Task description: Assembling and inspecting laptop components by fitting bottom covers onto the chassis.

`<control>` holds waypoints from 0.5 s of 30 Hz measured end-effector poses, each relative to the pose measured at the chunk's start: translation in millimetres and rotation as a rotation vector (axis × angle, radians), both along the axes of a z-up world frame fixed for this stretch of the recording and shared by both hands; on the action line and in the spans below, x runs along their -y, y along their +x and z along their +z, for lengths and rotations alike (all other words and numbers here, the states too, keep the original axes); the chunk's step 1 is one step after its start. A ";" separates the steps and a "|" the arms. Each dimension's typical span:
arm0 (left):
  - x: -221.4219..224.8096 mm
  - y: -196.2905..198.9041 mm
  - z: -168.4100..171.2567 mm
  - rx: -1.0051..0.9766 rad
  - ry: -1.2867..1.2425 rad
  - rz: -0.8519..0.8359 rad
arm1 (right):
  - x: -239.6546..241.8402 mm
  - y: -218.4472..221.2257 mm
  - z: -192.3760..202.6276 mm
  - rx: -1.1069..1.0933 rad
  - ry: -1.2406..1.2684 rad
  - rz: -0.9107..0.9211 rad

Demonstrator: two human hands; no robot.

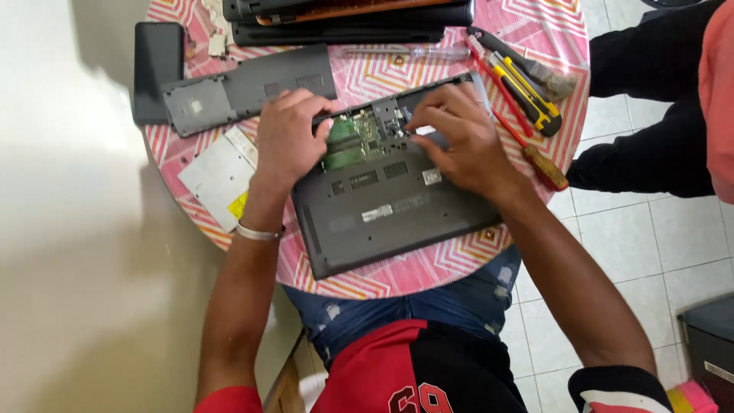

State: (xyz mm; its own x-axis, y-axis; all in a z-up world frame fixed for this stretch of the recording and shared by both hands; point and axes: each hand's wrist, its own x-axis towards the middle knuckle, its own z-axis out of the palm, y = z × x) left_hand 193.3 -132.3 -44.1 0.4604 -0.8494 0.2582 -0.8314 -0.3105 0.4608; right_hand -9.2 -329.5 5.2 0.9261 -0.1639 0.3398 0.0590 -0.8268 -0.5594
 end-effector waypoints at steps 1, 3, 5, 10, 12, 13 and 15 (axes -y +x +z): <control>0.4 -2.3 3.8 -0.003 -0.002 0.001 | -0.3 11.8 1.6 -0.003 -0.002 0.001; 0.8 -5.1 11.8 -0.048 -0.059 -0.011 | -0.1 38.3 4.5 -0.054 0.005 0.137; -0.3 -6.1 17.1 -0.102 -0.093 -0.006 | 5.0 59.4 -1.6 -0.070 0.026 0.199; -3.2 -7.8 8.9 -0.194 -0.110 0.107 | 5.3 88.7 -18.7 -0.122 0.011 0.325; -1.3 -4.3 7.9 -0.220 -0.122 0.111 | 7.2 95.1 -18.4 -0.174 0.016 0.337; -2.2 -2.7 9.5 -0.236 -0.110 0.108 | 6.7 99.2 -16.7 -0.188 0.029 0.333; 0.6 -1.6 13.2 -0.228 -0.122 0.075 | 9.7 103.6 -13.1 -0.221 0.001 0.341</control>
State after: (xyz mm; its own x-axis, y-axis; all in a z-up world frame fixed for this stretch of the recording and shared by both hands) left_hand 191.7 -132.9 -30.9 0.5793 -0.7793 0.2390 -0.6783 -0.2981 0.6716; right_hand 94.4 -339.2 -8.0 0.9781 0.1651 0.1265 0.2080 -0.7804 -0.5897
